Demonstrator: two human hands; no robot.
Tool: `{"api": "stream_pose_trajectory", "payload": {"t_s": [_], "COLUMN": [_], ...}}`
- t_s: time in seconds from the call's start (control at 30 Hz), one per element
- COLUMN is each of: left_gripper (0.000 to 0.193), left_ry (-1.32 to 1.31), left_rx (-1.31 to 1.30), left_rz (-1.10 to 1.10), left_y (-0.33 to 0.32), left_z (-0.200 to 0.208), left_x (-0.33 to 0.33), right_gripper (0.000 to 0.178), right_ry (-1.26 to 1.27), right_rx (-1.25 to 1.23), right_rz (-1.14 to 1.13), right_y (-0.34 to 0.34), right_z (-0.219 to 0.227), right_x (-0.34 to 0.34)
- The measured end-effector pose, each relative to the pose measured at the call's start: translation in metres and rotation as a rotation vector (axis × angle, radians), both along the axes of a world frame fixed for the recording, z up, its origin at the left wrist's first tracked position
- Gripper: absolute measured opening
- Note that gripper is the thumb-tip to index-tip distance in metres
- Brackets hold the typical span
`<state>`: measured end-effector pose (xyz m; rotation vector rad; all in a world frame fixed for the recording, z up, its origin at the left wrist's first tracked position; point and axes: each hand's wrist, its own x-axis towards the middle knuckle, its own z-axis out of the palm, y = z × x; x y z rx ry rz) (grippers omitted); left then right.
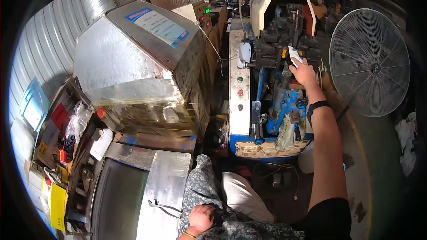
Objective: Operator performs shoe lasting tasks by pulling uppers over shoe lasts and feeding them into a lasting machine.
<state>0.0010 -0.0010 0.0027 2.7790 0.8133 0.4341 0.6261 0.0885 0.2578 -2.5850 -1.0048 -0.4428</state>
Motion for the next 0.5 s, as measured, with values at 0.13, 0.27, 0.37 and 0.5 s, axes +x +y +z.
{"api": "stream_pose_trajectory", "payload": {"t_s": [0.13,0.27,0.37,0.5], "left_gripper": [0.025,0.025,0.021,0.025], "left_ry": [-0.004,-0.017,-0.008,-0.015], "left_rx": [-0.001,-0.017,-0.015,-0.009], "left_rz": [-0.006,-0.002,-0.022,-0.01], "left_y": [0.0014,0.0024,0.0034,0.0026], "left_z": [-0.0012,-0.0021,0.0011,0.0024], "left_x": [0.0004,-0.0001,-0.0002,-0.0008], "right_gripper": [0.054,0.054,0.054,0.055], "right_ry": [-0.019,-0.041,-0.049,-0.055], "right_rx": [0.0,0.01,0.016,0.025], "right_rz": [-0.01,-0.007,-0.007,0.006], "right_y": [-0.0004,0.0014,0.0015,0.0017], "right_z": [-0.0002,-0.0034,-0.0053,-0.0065], "right_x": [0.0011,-0.0006,0.0005,-0.0003]}}
